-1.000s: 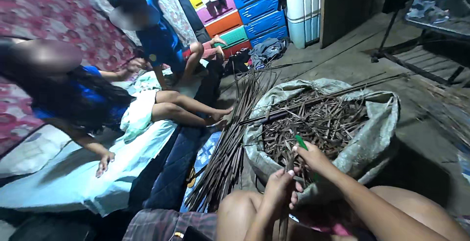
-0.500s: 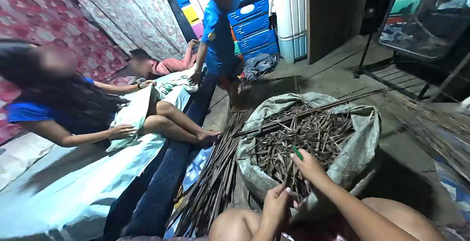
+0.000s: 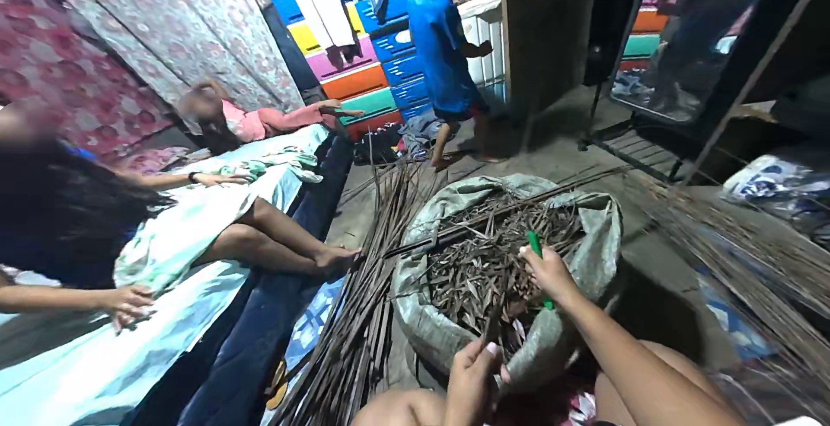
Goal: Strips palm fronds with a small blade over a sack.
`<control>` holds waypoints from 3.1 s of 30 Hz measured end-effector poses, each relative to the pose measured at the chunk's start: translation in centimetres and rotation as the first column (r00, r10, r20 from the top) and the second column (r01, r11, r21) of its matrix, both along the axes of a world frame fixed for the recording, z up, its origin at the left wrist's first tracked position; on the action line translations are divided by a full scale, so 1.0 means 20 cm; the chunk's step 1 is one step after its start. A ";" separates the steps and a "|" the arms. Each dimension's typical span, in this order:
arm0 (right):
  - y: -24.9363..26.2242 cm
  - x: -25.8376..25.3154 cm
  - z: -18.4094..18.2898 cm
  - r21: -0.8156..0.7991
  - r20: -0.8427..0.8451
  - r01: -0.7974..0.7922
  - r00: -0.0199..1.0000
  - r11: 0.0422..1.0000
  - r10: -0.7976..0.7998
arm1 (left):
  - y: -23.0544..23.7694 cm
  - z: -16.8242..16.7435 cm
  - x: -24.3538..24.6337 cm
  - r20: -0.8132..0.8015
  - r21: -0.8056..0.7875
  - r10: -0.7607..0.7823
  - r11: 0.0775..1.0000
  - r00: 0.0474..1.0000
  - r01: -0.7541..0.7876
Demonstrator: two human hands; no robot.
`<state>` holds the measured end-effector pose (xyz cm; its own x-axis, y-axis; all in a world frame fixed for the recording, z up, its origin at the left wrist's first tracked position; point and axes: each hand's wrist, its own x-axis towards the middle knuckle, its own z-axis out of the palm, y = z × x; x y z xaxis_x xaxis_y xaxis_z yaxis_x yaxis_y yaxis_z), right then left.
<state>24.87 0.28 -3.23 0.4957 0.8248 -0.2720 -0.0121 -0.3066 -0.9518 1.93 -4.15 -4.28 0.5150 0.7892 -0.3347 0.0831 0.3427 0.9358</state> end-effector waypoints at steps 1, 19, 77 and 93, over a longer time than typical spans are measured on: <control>-0.02 -0.01 0.02 -0.007 0.002 -0.058 0.998 0.998 0.058 | 0.00 0.00 0.00 0.019 -0.003 0.008 1.000 1.000 -0.008; -0.01 -0.12 0.01 -0.118 0.249 -0.356 0.893 0.927 0.375 | 0.03 -0.08 -0.02 -0.005 0.046 0.022 0.999 1.000 -0.022; 0.08 -0.28 -0.07 -0.720 0.575 -0.019 0.545 0.694 0.610 | 0.24 -0.06 0.06 -0.653 0.221 -0.021 0.951 0.757 0.217; 0.08 -0.28 -0.05 -0.688 0.572 -0.089 0.544 0.720 0.614 | 0.24 -0.05 0.01 -0.050 -0.179 0.124 0.975 0.991 -0.131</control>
<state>19.25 1.83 -4.17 0.4230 0.8106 -0.4050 0.8151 -0.5356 -0.2207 2.13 0.65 -5.28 0.3979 0.7716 -0.4964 0.0626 0.5170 0.8537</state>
